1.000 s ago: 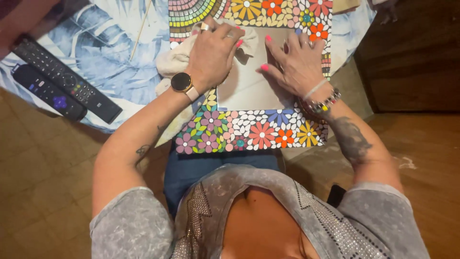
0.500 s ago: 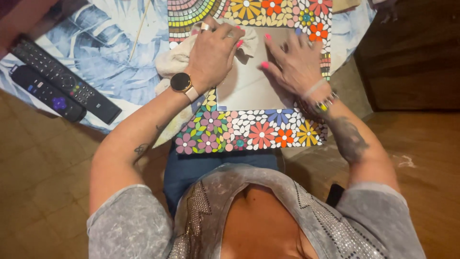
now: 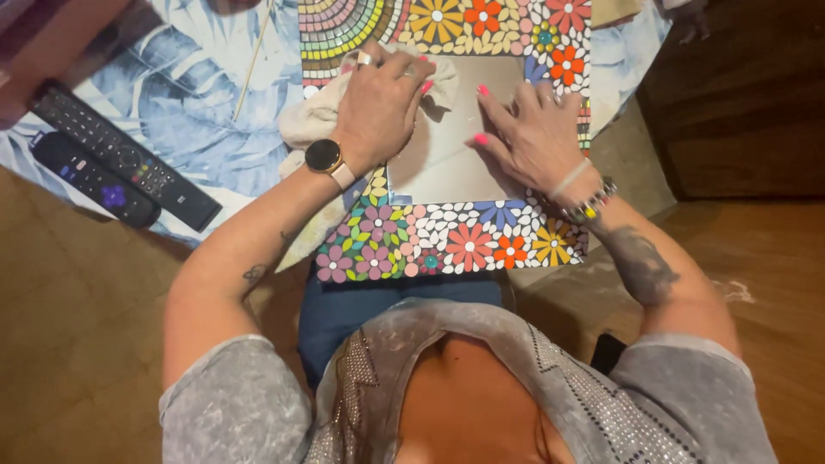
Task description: Cleaning and polishing a decorated mosaic mirror frame using a cloth and a wooden stick
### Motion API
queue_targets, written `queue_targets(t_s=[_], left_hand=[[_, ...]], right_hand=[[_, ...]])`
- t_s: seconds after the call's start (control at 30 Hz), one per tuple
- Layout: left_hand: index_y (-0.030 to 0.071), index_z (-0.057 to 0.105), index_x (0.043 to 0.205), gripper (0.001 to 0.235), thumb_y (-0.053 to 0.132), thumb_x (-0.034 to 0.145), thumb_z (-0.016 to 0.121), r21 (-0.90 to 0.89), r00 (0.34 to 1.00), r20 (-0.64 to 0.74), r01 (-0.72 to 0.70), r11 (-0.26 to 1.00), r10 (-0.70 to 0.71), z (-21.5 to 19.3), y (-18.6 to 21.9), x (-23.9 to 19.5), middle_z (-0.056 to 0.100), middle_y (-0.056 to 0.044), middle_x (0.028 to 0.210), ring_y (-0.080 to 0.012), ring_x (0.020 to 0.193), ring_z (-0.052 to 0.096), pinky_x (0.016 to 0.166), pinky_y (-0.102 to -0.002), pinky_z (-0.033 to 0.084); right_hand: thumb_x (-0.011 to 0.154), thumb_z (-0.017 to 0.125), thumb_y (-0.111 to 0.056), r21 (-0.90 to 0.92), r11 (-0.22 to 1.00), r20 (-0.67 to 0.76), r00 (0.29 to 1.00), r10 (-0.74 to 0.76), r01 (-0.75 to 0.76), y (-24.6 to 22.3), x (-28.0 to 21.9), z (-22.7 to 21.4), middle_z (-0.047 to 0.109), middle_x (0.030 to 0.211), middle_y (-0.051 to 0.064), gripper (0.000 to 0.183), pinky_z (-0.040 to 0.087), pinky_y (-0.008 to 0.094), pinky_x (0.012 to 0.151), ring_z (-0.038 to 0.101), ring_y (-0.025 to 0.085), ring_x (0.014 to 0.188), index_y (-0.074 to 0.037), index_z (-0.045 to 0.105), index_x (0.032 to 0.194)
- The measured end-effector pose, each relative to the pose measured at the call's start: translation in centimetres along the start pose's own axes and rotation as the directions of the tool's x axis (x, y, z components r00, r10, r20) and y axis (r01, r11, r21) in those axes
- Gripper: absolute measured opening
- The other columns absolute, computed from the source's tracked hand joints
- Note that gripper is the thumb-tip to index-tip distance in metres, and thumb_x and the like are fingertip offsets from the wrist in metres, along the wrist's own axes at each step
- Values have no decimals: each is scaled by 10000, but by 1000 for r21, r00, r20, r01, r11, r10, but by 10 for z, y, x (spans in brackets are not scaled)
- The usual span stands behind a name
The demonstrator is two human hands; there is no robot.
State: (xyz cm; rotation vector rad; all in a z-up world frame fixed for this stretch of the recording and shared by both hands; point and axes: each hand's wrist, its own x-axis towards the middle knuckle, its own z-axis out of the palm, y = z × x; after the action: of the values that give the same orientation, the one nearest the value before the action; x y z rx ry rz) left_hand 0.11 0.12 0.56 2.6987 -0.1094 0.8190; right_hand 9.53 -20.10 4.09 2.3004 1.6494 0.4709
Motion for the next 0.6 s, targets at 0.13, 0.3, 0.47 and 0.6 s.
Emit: queue_targets(t_s=[0.13, 0.3, 0.47, 0.6], left_hand=[[48, 601, 979, 199, 122, 842, 476, -19, 999, 35, 24, 1000, -23, 5, 1, -1, 590, -78, 873, -286, 795, 408, 672, -370, 358], [56, 610, 993, 214, 129, 832, 488, -9, 998, 35, 53, 999, -52, 0, 3, 1, 597, -71, 890, -269, 790, 397, 637, -356, 360], [68, 609, 1011, 233, 137, 864, 441, -31, 990, 132, -44, 999, 48, 22, 5, 14, 621, -68, 937, -271, 859, 440, 649, -356, 383], [86, 628, 862, 111, 142, 814, 545, -194, 983, 150, -72, 978, 102, 47, 30, 44, 635, -61, 803, -210, 810, 499, 701, -312, 420]], right_hand=[[901, 163, -604, 8, 999, 136, 990, 40, -41, 1, 9, 15, 441, 825, 68, 579, 300, 307, 561, 386, 190, 724, -241, 402, 1283], [908, 186, -581, 17, 1000, 58, 998, 8, -9, 2, 3, 7, 425, 806, 75, 574, 279, 338, 554, 394, 212, 719, -211, 399, 1292], [877, 201, -625, -12, 999, 49, 998, 33, -32, -7, -15, 0, 499, 858, 74, 631, 310, 354, 584, 436, 220, 765, -171, 472, 1220], [873, 361, -405, 380, 884, 138, 962, 237, -272, 0, -13, -14, 506, 839, 137, 398, 375, 426, 630, 478, 268, 765, -100, 500, 1088]])
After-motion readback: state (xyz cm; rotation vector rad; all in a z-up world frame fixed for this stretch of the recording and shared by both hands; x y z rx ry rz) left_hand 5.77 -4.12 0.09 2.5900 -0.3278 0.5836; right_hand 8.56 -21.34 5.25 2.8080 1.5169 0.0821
